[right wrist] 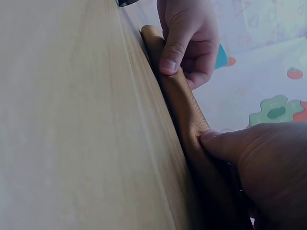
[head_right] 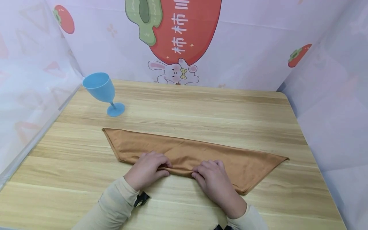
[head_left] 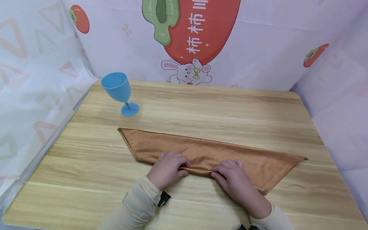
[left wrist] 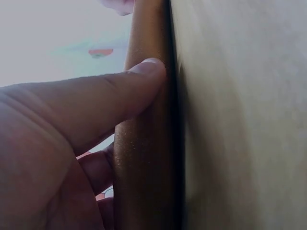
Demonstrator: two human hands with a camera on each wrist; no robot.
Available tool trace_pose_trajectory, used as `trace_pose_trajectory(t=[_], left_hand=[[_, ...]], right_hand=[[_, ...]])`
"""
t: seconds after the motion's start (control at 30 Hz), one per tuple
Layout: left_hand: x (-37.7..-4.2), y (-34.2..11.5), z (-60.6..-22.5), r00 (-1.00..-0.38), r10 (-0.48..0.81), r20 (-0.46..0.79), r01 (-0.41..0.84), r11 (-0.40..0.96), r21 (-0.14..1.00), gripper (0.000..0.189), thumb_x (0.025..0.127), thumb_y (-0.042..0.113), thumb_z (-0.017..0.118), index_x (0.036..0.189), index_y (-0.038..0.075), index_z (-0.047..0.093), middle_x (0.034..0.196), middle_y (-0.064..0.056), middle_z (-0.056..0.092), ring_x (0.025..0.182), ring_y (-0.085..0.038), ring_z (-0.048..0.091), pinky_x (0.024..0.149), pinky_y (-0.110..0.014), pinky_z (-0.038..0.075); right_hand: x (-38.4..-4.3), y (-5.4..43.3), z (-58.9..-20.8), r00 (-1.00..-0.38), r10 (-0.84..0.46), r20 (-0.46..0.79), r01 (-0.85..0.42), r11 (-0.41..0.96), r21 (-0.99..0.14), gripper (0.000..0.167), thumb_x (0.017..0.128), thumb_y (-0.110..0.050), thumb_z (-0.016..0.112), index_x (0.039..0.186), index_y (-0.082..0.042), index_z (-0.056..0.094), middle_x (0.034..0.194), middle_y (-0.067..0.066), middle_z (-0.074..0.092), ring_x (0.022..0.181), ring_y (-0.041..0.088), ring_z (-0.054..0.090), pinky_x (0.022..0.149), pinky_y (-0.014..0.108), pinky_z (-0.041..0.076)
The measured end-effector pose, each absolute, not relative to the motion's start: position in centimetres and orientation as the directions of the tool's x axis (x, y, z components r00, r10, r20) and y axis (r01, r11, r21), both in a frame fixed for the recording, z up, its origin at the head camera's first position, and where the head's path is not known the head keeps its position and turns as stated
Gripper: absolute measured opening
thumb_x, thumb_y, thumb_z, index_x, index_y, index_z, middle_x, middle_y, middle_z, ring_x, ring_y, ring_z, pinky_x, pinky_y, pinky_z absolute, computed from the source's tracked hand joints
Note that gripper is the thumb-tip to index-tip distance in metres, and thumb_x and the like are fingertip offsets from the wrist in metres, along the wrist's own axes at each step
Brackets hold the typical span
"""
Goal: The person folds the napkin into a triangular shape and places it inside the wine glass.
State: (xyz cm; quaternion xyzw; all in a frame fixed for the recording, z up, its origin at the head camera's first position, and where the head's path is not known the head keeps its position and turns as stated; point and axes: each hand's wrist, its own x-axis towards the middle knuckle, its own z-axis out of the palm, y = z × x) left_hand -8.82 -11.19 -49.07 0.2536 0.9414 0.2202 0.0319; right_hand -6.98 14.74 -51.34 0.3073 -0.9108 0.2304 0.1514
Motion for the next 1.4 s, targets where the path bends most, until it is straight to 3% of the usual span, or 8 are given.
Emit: trace_pose_trajectory(t=[0.37,0.6,0.8,1.1,1.4], left_hand=[[-9.07,-11.22,-49.3,-0.858,0.511,0.05,0.463,0.729,0.504,0.018,0.085,0.023,0.081,0.089,0.026,0.063,0.091,0.013,0.067,0.088,-0.015,0.058,0.076,-0.041,0.041],[-8.95,-11.37,-49.24,-0.856,0.512,0.067,0.489,0.762,0.425,0.013,0.084,0.028,0.081,0.083,0.028,0.068,0.088,0.015,0.061,0.09,-0.015,0.057,0.079,-0.038,0.04],[-8.82,-11.3,-49.2,-0.854,0.513,0.087,0.506,0.78,0.367,0.01,0.083,0.029,0.082,0.083,0.027,0.072,0.088,0.014,0.061,0.092,-0.014,0.058,0.078,-0.036,0.038],[-8.84,-11.35,-49.23,-0.865,0.495,0.076,0.485,0.789,0.378,0.008,0.089,0.031,0.077,0.092,0.024,0.074,0.092,0.013,0.068,0.088,-0.013,0.06,0.077,-0.036,0.038],[-8.89,-11.22,-49.02,-0.877,0.476,0.072,0.455,0.772,0.444,0.018,0.087,0.026,0.078,0.088,0.029,0.061,0.088,0.019,0.065,0.082,-0.01,0.056,0.076,-0.036,0.034]], right_hand=[[-7.03,14.98,-51.52,-0.791,-0.464,0.4,-0.605,0.692,-0.393,0.02,0.08,-0.017,0.085,0.091,-0.025,0.07,0.087,-0.02,0.065,0.078,0.001,0.055,0.08,0.034,0.036],[-7.05,15.02,-51.54,-0.775,-0.482,0.409,-0.627,0.665,-0.406,0.016,0.075,-0.023,0.089,0.083,-0.025,0.076,0.087,-0.019,0.059,0.08,0.0,0.054,0.08,0.034,0.037],[-6.91,14.99,-51.31,-0.778,-0.502,0.377,-0.625,0.674,-0.394,0.023,0.069,-0.026,0.093,0.087,-0.023,0.077,0.087,-0.018,0.056,0.081,0.001,0.051,0.081,0.034,0.037],[-6.94,14.88,-51.32,-0.779,-0.498,0.38,-0.622,0.689,-0.372,0.015,0.077,-0.023,0.088,0.087,-0.023,0.077,0.083,-0.019,0.058,0.078,0.0,0.052,0.076,0.031,0.038],[-6.96,14.77,-51.17,-0.807,-0.469,0.358,-0.586,0.711,-0.389,0.019,0.081,-0.021,0.084,0.091,-0.027,0.069,0.087,-0.022,0.064,0.081,0.0,0.057,0.077,0.03,0.037]])
